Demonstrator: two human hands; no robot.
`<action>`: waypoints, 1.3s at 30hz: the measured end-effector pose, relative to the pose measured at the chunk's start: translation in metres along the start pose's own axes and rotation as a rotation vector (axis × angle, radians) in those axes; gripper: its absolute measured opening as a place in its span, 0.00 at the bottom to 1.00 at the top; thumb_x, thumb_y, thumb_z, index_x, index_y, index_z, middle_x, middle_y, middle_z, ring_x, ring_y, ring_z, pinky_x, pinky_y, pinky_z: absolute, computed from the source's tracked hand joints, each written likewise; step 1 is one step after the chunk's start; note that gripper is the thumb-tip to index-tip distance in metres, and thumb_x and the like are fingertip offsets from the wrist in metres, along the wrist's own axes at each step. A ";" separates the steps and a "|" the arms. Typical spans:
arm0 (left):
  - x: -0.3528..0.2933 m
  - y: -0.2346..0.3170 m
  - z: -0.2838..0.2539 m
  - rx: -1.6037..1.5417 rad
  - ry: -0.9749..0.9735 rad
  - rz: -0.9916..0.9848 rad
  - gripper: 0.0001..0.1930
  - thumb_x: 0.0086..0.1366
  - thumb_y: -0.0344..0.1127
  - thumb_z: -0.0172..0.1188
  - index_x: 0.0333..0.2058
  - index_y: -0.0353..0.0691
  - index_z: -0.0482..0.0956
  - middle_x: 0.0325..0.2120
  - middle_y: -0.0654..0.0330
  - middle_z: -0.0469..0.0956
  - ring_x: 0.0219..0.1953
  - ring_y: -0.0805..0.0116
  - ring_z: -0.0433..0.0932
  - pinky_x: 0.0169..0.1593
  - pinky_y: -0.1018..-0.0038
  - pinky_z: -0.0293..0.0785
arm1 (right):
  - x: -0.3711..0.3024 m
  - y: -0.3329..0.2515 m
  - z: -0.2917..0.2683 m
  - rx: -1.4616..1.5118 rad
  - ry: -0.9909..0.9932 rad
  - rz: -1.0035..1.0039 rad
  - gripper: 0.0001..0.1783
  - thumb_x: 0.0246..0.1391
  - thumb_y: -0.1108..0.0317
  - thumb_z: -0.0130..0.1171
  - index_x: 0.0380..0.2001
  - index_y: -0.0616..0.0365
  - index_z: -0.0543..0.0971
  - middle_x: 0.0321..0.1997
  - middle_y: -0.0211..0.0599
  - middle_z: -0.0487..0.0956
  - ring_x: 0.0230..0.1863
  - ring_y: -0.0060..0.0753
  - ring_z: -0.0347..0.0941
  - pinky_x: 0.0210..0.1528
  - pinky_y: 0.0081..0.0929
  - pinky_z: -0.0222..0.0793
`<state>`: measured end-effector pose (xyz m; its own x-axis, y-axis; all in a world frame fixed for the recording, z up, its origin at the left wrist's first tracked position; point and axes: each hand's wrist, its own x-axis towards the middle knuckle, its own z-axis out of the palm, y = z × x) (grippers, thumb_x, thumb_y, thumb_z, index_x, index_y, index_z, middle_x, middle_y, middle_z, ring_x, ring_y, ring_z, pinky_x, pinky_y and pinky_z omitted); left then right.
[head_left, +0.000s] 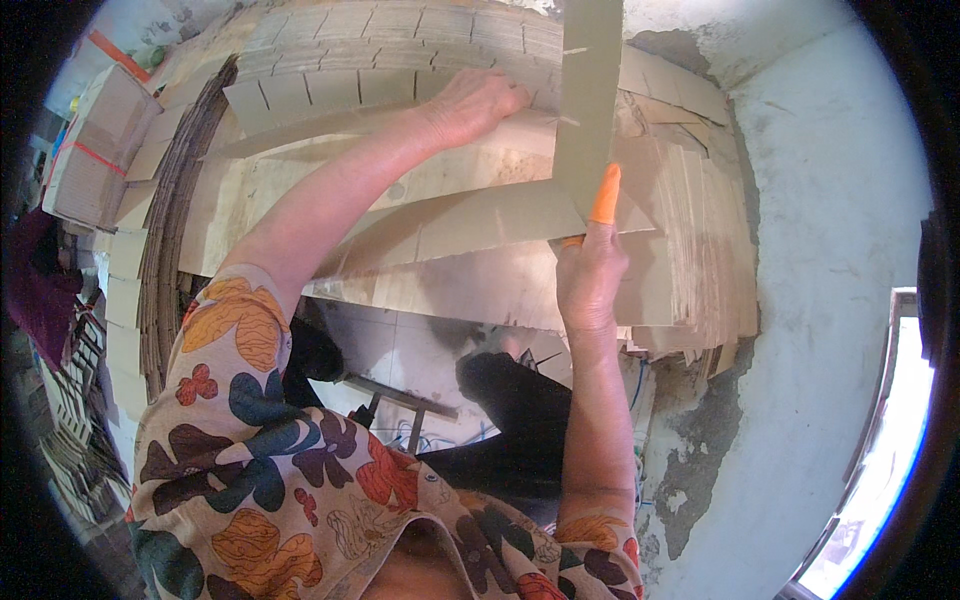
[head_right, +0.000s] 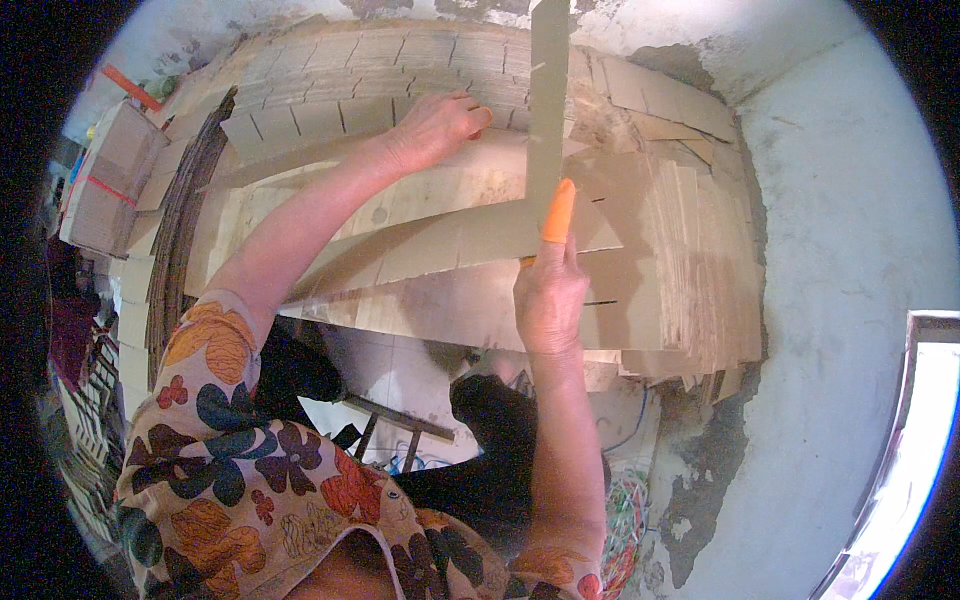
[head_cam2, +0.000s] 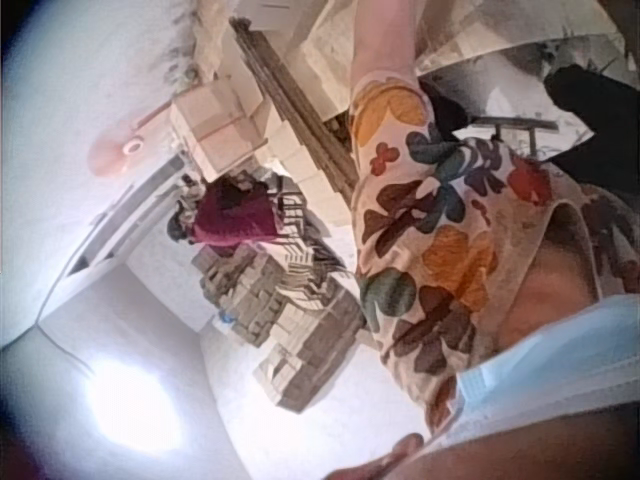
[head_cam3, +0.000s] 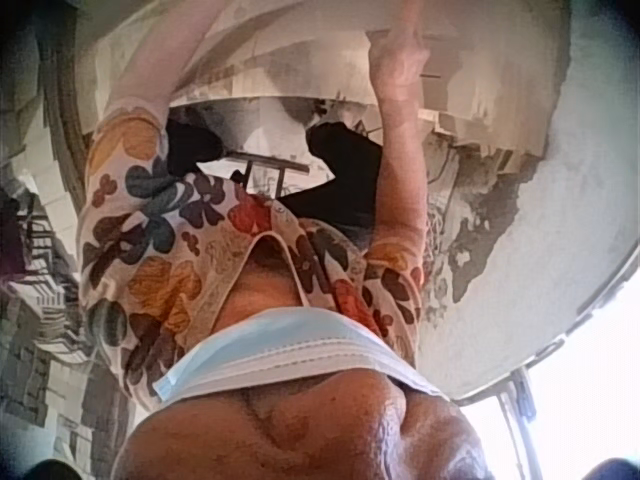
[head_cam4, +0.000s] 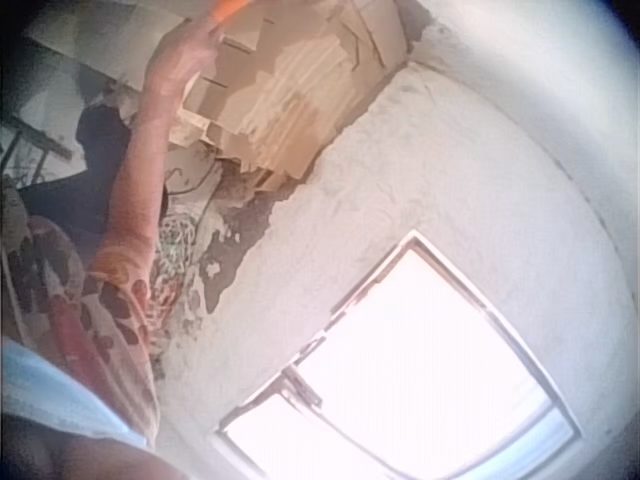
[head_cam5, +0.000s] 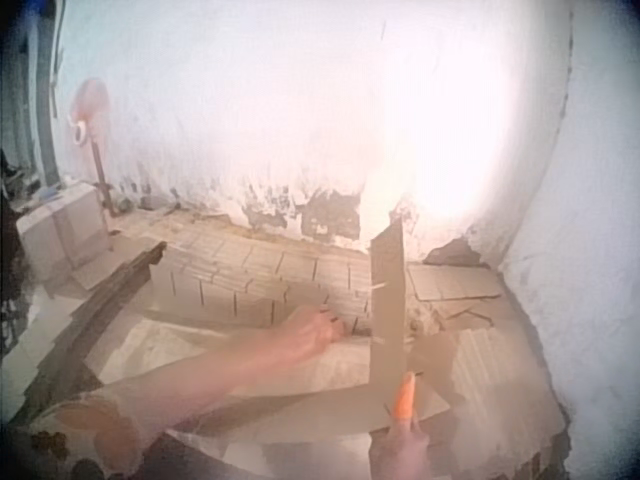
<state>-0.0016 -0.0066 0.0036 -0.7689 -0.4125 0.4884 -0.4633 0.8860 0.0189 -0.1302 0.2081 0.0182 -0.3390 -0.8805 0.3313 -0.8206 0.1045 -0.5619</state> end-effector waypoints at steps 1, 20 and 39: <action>0.000 0.001 0.000 0.001 -0.006 -0.007 0.03 0.51 0.29 0.55 0.26 0.39 0.71 0.24 0.58 0.74 0.34 0.58 0.75 0.34 0.65 0.74 | 0.000 -0.002 -0.001 -0.006 -0.017 0.022 0.47 0.46 0.80 0.57 0.66 0.40 0.48 0.46 0.48 0.75 0.40 0.45 0.76 0.41 0.34 0.73; -0.022 0.035 -0.022 -0.174 0.027 0.029 0.02 0.50 0.26 0.54 0.24 0.37 0.71 0.23 0.56 0.73 0.31 0.58 0.75 0.32 0.64 0.72 | 0.000 0.014 0.004 -0.083 -0.027 -0.066 0.48 0.41 0.85 0.54 0.65 0.49 0.48 0.42 0.50 0.73 0.31 0.48 0.74 0.30 0.37 0.74; 0.013 -0.009 -0.046 -0.377 -0.224 -0.368 0.24 0.45 0.45 0.70 0.35 0.37 0.71 0.29 0.57 0.74 0.37 0.61 0.73 0.38 0.66 0.69 | -0.015 0.019 0.013 -0.045 -0.012 -0.076 0.43 0.44 0.85 0.50 0.65 0.51 0.50 0.41 0.51 0.74 0.33 0.48 0.76 0.34 0.35 0.74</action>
<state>0.0128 -0.0101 0.0504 -0.6804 -0.7064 0.1951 -0.5606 0.6731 0.4823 -0.1345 0.2174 -0.0079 -0.2699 -0.8920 0.3625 -0.8637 0.0579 -0.5006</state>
